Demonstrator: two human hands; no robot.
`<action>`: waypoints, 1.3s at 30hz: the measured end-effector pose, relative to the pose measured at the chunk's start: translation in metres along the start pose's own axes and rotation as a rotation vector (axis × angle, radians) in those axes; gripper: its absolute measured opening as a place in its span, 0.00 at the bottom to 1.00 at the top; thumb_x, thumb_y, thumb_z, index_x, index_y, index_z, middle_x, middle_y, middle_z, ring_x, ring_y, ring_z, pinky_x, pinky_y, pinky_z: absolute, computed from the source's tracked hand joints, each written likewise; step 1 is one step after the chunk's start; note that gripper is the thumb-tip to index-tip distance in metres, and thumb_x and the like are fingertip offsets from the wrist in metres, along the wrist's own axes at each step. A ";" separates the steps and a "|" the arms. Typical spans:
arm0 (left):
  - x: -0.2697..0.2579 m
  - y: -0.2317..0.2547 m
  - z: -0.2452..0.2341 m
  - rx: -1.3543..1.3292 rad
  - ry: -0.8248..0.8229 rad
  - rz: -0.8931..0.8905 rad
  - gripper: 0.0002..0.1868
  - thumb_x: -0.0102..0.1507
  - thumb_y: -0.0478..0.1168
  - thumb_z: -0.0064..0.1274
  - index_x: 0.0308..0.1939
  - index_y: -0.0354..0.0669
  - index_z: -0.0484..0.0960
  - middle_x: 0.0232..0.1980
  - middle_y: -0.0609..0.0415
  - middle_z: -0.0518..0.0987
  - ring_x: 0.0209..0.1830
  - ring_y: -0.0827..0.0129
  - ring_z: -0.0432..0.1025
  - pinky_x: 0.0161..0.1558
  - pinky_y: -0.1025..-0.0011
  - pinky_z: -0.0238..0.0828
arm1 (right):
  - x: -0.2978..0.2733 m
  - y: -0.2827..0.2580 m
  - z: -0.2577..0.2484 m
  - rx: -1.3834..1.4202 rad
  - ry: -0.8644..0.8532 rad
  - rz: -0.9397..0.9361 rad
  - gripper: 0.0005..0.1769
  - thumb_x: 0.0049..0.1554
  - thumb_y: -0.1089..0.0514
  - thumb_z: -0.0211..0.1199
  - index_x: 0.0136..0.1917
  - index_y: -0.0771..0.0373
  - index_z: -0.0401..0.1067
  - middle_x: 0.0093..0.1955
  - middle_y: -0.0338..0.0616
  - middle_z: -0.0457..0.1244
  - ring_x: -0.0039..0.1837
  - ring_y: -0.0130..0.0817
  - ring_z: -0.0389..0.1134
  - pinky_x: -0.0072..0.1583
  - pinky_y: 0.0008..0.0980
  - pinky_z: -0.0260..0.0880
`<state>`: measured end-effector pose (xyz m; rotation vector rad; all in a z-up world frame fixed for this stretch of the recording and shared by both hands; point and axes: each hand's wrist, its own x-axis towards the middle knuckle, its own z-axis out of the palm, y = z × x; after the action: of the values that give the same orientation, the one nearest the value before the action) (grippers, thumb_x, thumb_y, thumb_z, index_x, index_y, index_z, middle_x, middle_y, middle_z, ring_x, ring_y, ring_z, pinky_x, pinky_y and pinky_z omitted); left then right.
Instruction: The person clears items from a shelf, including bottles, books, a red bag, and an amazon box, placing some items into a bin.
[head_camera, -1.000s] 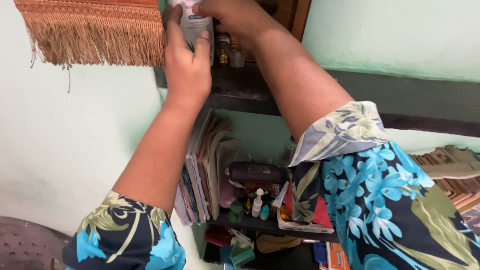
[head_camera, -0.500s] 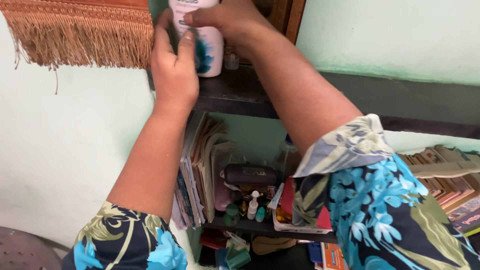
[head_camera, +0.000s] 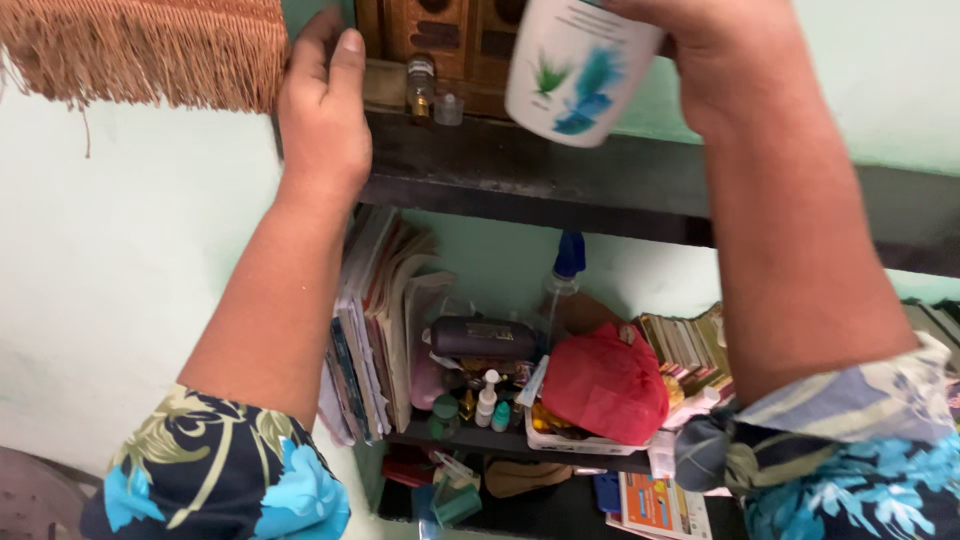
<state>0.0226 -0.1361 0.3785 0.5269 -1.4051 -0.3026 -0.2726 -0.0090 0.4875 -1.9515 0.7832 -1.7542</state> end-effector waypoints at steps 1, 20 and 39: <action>-0.001 0.001 0.000 -0.013 -0.003 0.030 0.23 0.75 0.48 0.46 0.67 0.34 0.74 0.65 0.43 0.81 0.66 0.57 0.75 0.68 0.65 0.68 | -0.010 -0.009 -0.006 -0.002 -0.010 -0.018 0.11 0.55 0.65 0.74 0.50 0.64 0.75 0.49 0.40 0.70 0.55 0.39 0.74 0.62 0.42 0.75; -0.153 0.155 0.048 -0.686 -0.656 -0.113 0.33 0.73 0.38 0.60 0.78 0.38 0.61 0.70 0.47 0.75 0.70 0.68 0.70 0.74 0.67 0.71 | -0.167 -0.082 0.000 -0.046 -0.017 0.179 0.30 0.55 0.71 0.69 0.70 0.71 0.66 0.61 0.51 0.69 0.62 0.37 0.73 0.70 0.39 0.76; -0.361 0.085 0.123 -0.520 -1.183 -0.548 0.14 0.60 0.36 0.61 0.50 0.40 0.85 0.45 0.53 0.83 0.43 0.71 0.80 0.45 0.71 0.77 | -0.489 0.005 -0.124 -0.440 0.216 0.742 0.39 0.43 0.64 0.75 0.68 0.69 0.67 0.60 0.47 0.69 0.64 0.36 0.70 0.67 0.39 0.69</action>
<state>-0.1629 0.0962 0.1245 0.2628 -2.1627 -1.5658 -0.4226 0.3104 0.1272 -1.3953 1.8124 -1.3990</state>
